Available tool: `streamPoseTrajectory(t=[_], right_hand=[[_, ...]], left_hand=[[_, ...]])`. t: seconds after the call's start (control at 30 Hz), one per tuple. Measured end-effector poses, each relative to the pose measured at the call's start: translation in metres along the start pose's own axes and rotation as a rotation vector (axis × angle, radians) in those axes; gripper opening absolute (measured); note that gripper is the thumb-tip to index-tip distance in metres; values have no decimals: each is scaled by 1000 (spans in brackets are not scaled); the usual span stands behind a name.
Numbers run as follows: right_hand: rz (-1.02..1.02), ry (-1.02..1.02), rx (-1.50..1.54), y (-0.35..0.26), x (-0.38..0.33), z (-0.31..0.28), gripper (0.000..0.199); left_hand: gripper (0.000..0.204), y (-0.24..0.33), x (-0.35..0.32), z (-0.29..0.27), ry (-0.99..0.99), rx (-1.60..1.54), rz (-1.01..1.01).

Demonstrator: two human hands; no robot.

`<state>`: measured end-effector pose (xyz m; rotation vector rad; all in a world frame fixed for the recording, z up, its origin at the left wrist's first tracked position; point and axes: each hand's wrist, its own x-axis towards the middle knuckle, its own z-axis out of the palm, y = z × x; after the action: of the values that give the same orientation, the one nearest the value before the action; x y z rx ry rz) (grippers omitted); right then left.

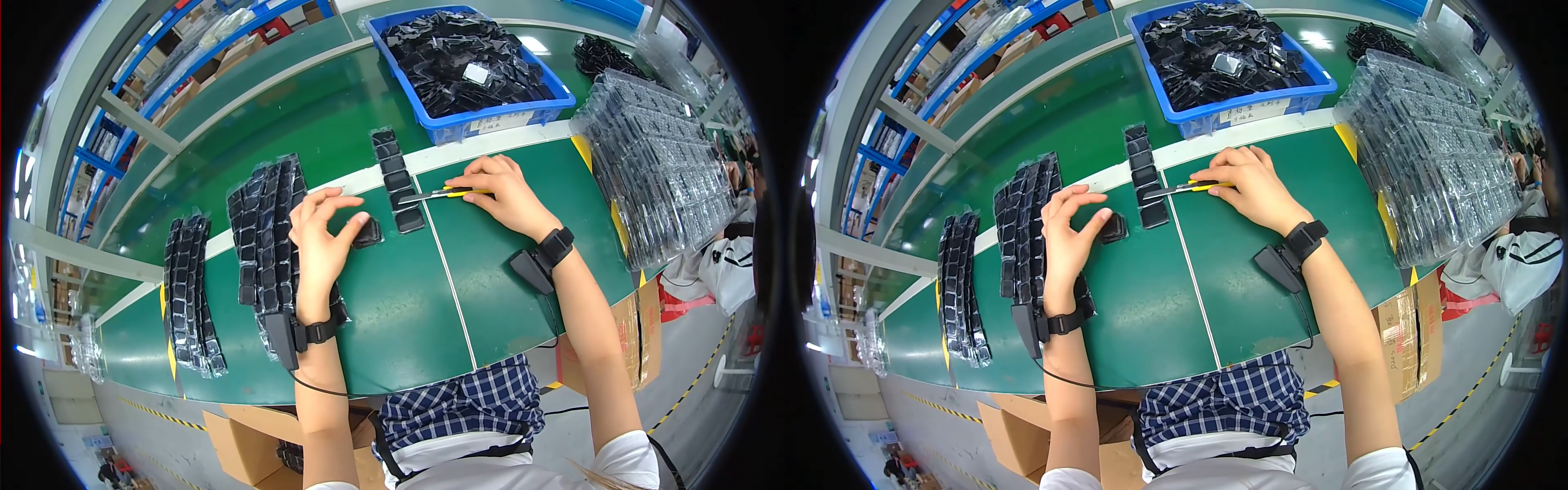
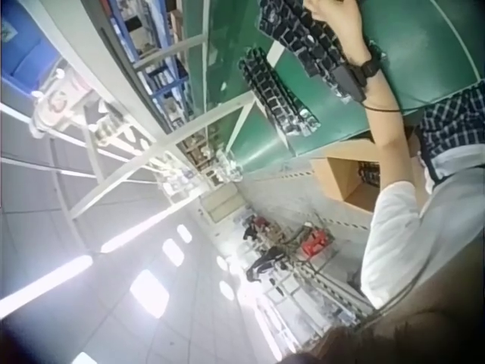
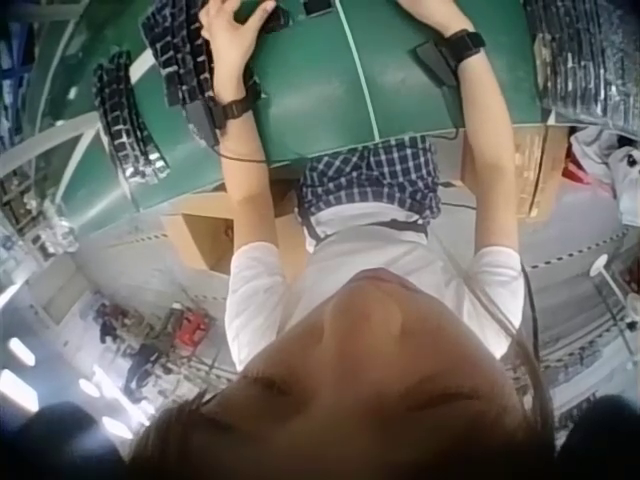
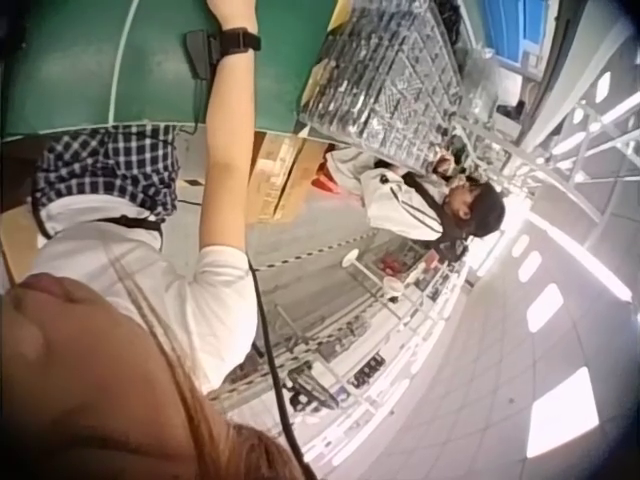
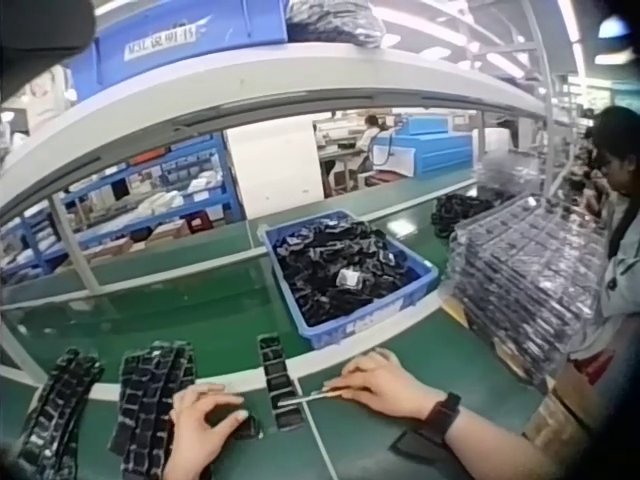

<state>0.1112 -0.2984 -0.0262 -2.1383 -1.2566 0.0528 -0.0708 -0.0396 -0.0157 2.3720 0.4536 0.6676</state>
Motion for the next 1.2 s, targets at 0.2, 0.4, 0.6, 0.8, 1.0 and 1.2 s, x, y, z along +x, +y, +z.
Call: streamPoseTrajectory(t=[0.2, 0.4, 0.6, 0.8, 1.0, 1.2], right_hand=[[4, -2, -10, 0, 3, 7, 29], [0, 6, -46, -2, 2, 8, 29], [-9, -28, 2, -7, -2, 4, 29], [-18, -133, 36, -14, -8, -4, 27], [-45, -166, 30, -14, -10, -8, 28], [-46, -166, 43, -14, -9, -7, 28]], left_hand=[[35, 27, -8, 18, -101, 249, 324], [18, 27, -1, 31, -55, 332, 583], [10, 29, -4, 28, -51, 237, 580], [10, 27, -5, 33, -42, 182, 515], [12, 20, -2, 43, -107, 129, 443], [16, 20, 0, 43, -163, 50, 384]])
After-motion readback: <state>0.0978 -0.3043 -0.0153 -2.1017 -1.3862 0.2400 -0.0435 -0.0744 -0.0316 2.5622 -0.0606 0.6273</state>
